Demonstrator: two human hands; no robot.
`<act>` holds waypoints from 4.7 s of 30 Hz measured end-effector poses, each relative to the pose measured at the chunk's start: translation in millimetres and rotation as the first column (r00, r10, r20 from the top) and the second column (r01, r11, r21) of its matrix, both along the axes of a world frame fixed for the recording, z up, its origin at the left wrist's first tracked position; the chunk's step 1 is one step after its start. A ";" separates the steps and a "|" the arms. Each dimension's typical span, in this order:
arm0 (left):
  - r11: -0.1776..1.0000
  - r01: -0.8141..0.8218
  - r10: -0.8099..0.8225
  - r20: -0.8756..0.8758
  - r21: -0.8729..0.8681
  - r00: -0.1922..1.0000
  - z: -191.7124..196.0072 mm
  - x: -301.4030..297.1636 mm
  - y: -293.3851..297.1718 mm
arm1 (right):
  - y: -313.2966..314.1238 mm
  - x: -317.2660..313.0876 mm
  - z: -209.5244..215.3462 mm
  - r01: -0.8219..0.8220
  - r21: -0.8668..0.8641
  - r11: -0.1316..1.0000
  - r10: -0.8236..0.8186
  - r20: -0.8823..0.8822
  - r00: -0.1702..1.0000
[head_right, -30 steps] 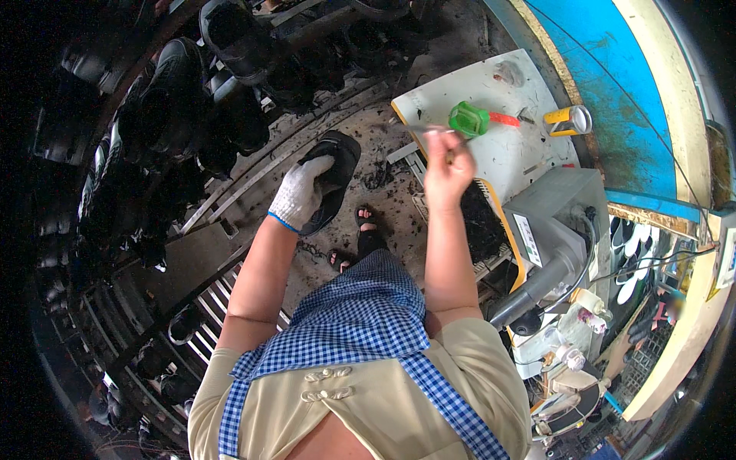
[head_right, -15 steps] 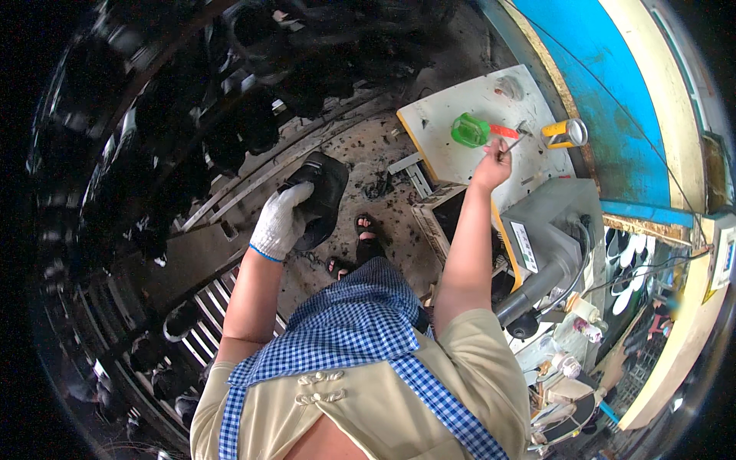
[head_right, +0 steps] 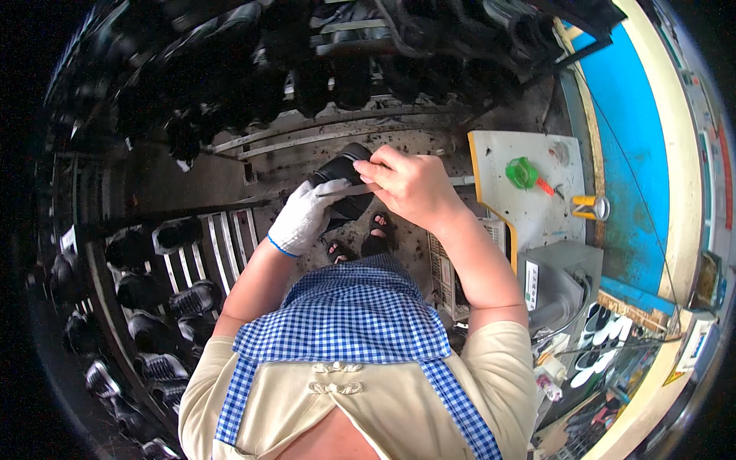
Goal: Use a small knife to trim excess material from the edges of finished shoes.
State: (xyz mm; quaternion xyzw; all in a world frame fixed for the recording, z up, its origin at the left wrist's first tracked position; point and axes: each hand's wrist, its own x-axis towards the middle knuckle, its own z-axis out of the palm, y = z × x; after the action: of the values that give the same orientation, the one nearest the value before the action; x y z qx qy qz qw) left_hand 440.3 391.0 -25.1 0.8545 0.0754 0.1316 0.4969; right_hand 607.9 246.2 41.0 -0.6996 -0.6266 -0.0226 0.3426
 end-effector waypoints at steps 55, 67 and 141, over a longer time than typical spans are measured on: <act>0.899 -0.432 0.381 -0.355 -0.074 0.854 -7.9 -58.3 -44.9 | 13.3 -79.7 -54.3 0.071 -0.099 0.993 -0.083 -0.122 0.989; 0.742 -0.472 0.213 -0.501 -0.476 0.839 -4.6 -69.3 -34.4 | 8.6 -74.1 -42.0 -0.045 0.014 0.999 0.047 -0.361 0.931; 0.527 -0.380 0.660 0.085 -0.760 0.746 19.8 -49.0 -35.7 | 56.2 -105.7 -6.0 0.277 0.136 0.951 -0.197 -0.422 0.885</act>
State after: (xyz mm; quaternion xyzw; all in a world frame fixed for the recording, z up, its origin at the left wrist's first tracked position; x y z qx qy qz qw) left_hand 391.3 355.3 -5.3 0.4943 0.2827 0.3931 0.7220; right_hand 502.2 302.4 35.0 -0.7243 -0.4465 0.0201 0.5249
